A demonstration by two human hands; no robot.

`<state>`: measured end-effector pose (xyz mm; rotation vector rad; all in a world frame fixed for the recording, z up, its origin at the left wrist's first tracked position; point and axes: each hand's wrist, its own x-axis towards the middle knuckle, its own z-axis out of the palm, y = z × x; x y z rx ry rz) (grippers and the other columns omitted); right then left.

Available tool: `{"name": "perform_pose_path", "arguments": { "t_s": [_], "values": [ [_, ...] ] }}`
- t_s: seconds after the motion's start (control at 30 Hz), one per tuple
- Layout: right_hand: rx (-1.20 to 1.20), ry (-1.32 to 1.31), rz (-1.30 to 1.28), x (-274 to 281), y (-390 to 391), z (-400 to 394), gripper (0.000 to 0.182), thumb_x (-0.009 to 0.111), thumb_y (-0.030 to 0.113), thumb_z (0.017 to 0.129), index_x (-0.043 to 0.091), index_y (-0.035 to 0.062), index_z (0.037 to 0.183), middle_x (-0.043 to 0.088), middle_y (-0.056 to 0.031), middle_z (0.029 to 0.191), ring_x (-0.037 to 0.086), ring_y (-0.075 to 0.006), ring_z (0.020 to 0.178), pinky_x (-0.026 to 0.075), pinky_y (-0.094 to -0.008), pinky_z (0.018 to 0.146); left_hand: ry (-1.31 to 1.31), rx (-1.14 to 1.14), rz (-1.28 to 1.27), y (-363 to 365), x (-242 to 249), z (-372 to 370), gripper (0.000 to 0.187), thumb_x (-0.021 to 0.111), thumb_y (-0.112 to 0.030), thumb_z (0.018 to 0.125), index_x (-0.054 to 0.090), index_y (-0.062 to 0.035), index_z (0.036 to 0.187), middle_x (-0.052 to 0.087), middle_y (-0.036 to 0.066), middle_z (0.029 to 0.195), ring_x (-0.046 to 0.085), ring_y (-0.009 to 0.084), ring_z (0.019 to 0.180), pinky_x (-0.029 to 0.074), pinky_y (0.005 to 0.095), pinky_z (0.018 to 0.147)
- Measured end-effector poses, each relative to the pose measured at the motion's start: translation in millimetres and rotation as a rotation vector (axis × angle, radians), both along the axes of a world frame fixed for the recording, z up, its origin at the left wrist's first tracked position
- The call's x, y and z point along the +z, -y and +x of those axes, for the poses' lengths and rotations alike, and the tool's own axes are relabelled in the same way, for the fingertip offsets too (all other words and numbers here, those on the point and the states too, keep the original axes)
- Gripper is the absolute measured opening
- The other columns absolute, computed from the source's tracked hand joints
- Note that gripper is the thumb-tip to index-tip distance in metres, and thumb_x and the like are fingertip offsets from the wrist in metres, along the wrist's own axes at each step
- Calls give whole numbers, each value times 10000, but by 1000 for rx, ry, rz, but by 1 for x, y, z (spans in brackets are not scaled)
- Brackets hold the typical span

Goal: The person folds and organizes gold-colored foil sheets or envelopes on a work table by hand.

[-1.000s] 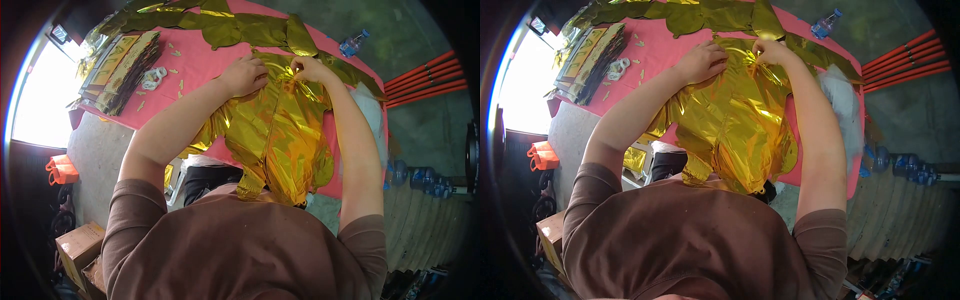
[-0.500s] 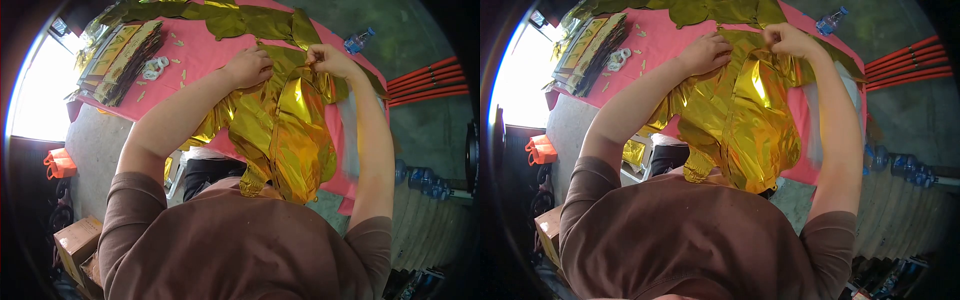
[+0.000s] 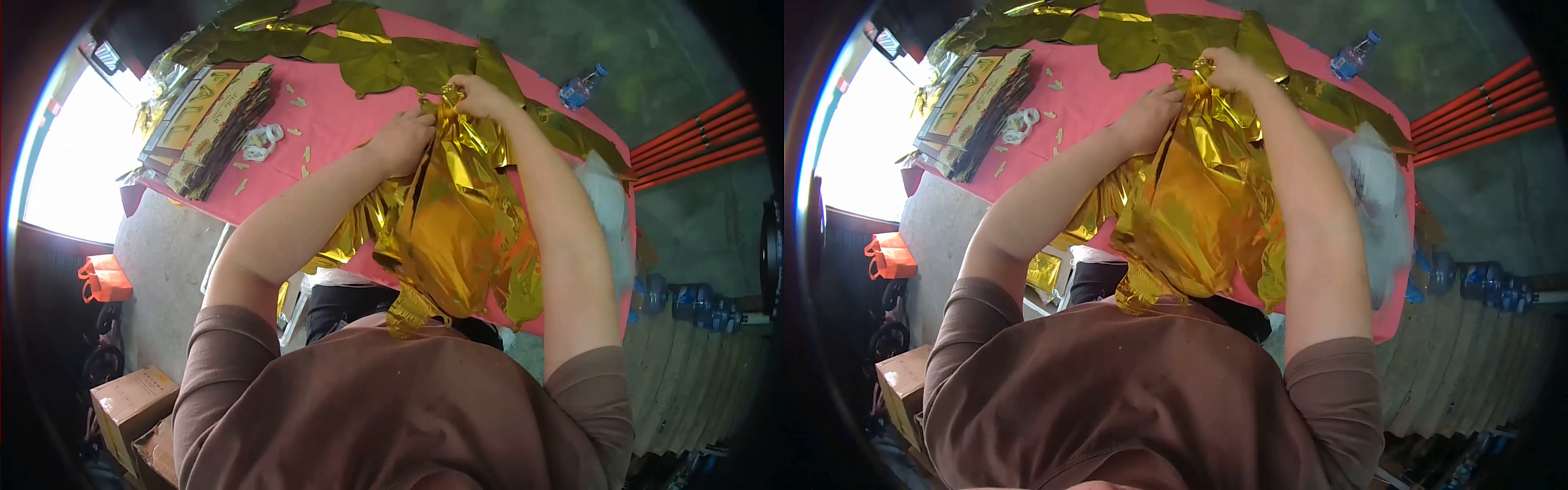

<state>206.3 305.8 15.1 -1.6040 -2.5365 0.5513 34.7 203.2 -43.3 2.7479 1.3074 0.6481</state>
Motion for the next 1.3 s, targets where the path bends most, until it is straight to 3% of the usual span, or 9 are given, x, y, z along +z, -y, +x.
{"name": "perform_pose_path", "arguments": {
  "t_s": [0.1, 0.13, 0.27, 0.33, 0.57, 0.73, 1.07, 1.17, 1.3],
  "values": [
    [-12, 86, 155, -16, 6, -10, 387, 676, 169, 690, 578, 140, 1063, 654, -62, 899, 613, -226, 887, 435, -363, 839, 48, -32, -15, 0, 0, 0, 271, 559, -159, 753, 608, -89, 1010, 533, 53, 1071, 449, 252, 1092, 383, 383, 914],
    [1, 116, 123, -16, 7, -11, 419, 668, 239, 714, 552, 153, 1107, 651, -74, 961, 600, -260, 969, 317, -428, 991, 83, -54, -6, -1, -1, 0, 278, 559, -159, 754, 606, -93, 1020, 533, 53, 1075, 450, 255, 1092, 384, 385, 915],
    [52, 55, 213, -27, 18, 2, 490, 663, 245, 732, 505, 172, 1190, 600, -81, 1111, 553, -253, 1071, 207, -490, 1056, 122, -76, 41, -1, -7, 2, 265, 561, -165, 756, 608, -90, 1006, 537, 57, 1073, 456, 262, 1085, 389, 393, 906],
    [153, -19, 657, -26, 26, 13, 541, 641, 253, 766, 450, 162, 1265, 500, -86, 1260, 472, -248, 1181, 164, -517, 1074, 94, -37, 29, -3, -6, 1, 235, 561, -178, 761, 616, -83, 969, 549, 61, 1049, 470, 266, 1066, 399, 396, 896],
    [84, -143, 309, -26, 118, 31, 569, 596, 343, 838, 433, 44, 1294, 363, -186, 1379, 328, -327, 1291, 281, -394, 1052, 37, -49, 59, -7, -7, 1, 197, 563, -181, 759, 627, -76, 913, 561, 69, 1004, 488, 269, 1042, 413, 393, 883],
    [69, -54, 218, -46, 158, 17, 778, 447, 525, 874, 213, 5, 1405, 194, -202, 1464, 150, -301, 1374, 111, -414, 1107, 93, -76, 128, -5, -8, -1, 230, 579, -152, 749, 625, -73, 960, 567, 71, 1041, 478, 269, 1080, 413, 384, 894],
    [21, 122, 352, -59, 162, 11, 780, 376, 580, 874, 221, 39, 1414, 194, -153, 1477, 149, -259, 1379, 90, -421, 1107, 218, -140, 12, -24, -14, -9, 311, 589, -173, 768, 593, -50, 1053, 571, 109, 1105, 501, 317, 1055, 422, 402, 905],
    [18, 131, 349, -60, 164, 11, 780, 371, 584, 874, 228, 38, 1412, 193, -151, 1478, 146, -261, 1379, 93, -426, 1106, 150, -270, 207, -6, 2, -28, 336, 605, -197, 764, 596, -57, 1069, 568, 133, 1129, 498, 316, 1082, 418, 397, 922],
    [27, 142, 336, -57, 162, 11, 789, 372, 585, 873, 209, 36, 1416, 178, -153, 1482, 137, -265, 1381, 92, -428, 1107, 53, -259, -42, 31, 18, -54, 313, 602, -151, 804, 581, -10, 1083, 533, 170, 1191, 499, 327, 1093, 403, 398, 935]
  ]
}}
